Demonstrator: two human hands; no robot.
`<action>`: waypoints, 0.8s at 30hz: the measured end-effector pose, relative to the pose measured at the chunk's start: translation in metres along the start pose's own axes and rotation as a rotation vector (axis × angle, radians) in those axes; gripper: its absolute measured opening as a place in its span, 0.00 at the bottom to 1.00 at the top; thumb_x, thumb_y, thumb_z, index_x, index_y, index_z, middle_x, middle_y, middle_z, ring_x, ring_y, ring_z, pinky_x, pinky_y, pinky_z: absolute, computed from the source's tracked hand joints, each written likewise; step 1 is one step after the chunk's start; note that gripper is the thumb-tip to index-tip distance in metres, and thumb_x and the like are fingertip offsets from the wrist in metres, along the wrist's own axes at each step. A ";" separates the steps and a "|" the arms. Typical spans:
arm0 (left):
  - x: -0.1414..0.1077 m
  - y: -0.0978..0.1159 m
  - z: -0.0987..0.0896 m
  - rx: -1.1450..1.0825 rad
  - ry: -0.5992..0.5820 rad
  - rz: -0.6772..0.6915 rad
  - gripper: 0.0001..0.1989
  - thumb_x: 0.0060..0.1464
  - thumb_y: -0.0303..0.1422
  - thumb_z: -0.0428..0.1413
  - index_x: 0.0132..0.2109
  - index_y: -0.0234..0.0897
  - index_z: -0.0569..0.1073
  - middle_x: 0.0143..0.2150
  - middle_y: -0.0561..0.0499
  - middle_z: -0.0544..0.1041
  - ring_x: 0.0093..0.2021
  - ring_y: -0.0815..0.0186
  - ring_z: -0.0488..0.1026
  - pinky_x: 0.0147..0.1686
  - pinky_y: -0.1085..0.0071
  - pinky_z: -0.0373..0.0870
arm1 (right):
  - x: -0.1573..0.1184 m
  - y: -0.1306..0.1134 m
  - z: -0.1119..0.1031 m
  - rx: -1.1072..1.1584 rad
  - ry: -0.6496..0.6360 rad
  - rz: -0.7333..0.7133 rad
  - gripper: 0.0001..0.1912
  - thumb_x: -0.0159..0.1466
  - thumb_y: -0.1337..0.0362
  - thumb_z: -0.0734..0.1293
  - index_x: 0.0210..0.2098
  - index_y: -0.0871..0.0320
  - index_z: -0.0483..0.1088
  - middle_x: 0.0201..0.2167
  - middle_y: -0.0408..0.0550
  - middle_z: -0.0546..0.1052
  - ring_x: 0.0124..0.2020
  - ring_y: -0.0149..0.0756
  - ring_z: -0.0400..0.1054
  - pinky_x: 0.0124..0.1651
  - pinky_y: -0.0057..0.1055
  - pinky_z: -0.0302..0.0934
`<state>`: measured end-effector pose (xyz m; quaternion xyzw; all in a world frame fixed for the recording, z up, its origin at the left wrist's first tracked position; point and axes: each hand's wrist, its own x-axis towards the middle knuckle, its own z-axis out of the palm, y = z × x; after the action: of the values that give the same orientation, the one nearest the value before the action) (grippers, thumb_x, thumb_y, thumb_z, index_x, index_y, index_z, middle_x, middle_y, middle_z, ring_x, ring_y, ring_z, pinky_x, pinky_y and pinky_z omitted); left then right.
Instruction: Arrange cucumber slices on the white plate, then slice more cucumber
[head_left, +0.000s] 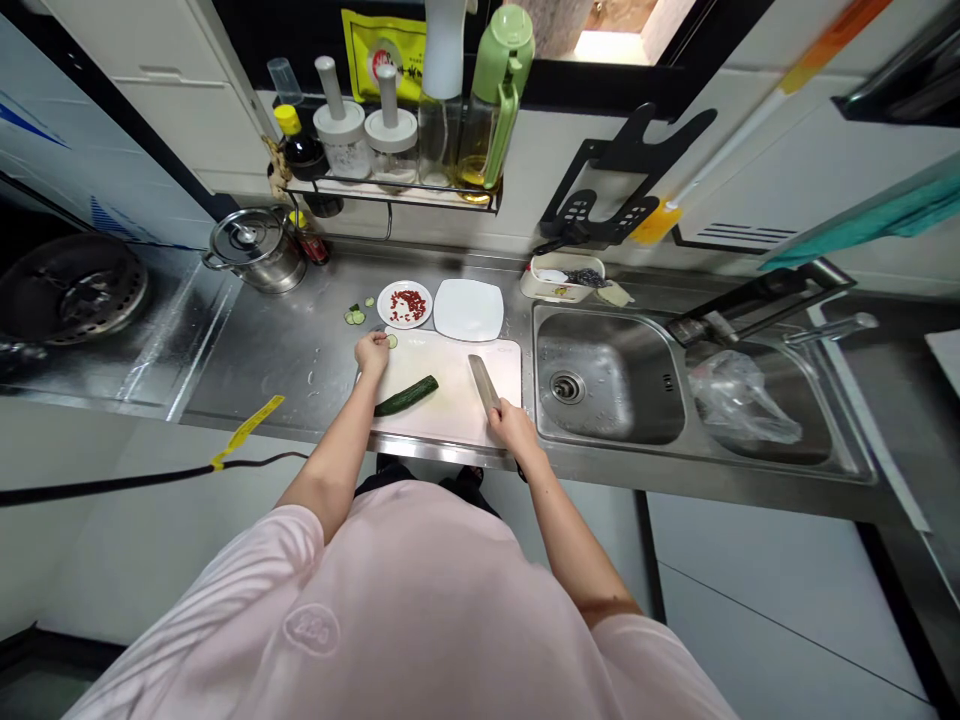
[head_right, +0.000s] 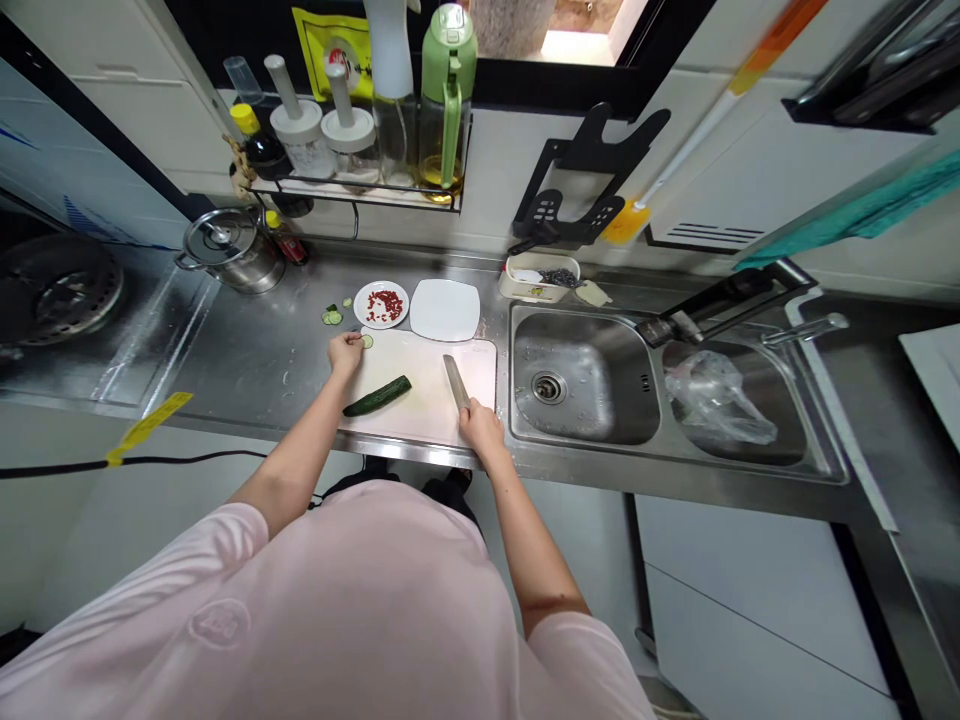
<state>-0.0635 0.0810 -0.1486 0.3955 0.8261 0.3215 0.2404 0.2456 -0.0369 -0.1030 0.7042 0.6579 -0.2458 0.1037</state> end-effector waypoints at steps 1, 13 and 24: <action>0.001 0.000 -0.001 0.042 0.011 0.024 0.12 0.48 0.30 0.55 0.41 0.36 0.78 0.37 0.48 0.80 0.37 0.64 0.75 0.42 0.70 0.67 | 0.000 0.000 0.000 0.001 -0.002 0.003 0.18 0.68 0.58 0.52 0.48 0.58 0.66 0.41 0.55 0.75 0.42 0.42 0.70 0.38 0.29 0.56; 0.004 0.009 -0.001 0.282 0.020 0.219 0.15 0.54 0.29 0.49 0.46 0.38 0.77 0.42 0.44 0.79 0.43 0.60 0.74 0.46 0.68 0.64 | 0.000 0.000 -0.001 -0.013 -0.005 -0.013 0.17 0.68 0.59 0.52 0.49 0.58 0.66 0.42 0.55 0.75 0.43 0.41 0.69 0.39 0.29 0.55; -0.001 0.008 0.000 0.297 -0.009 0.322 0.15 0.55 0.27 0.48 0.44 0.36 0.78 0.44 0.41 0.75 0.43 0.59 0.71 0.47 0.66 0.64 | -0.001 -0.002 -0.004 -0.009 -0.025 0.001 0.17 0.68 0.59 0.52 0.49 0.57 0.66 0.43 0.55 0.75 0.44 0.41 0.69 0.40 0.29 0.56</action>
<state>-0.0590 0.0841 -0.1421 0.5547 0.7896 0.2287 0.1287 0.2449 -0.0357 -0.0992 0.7009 0.6575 -0.2515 0.1153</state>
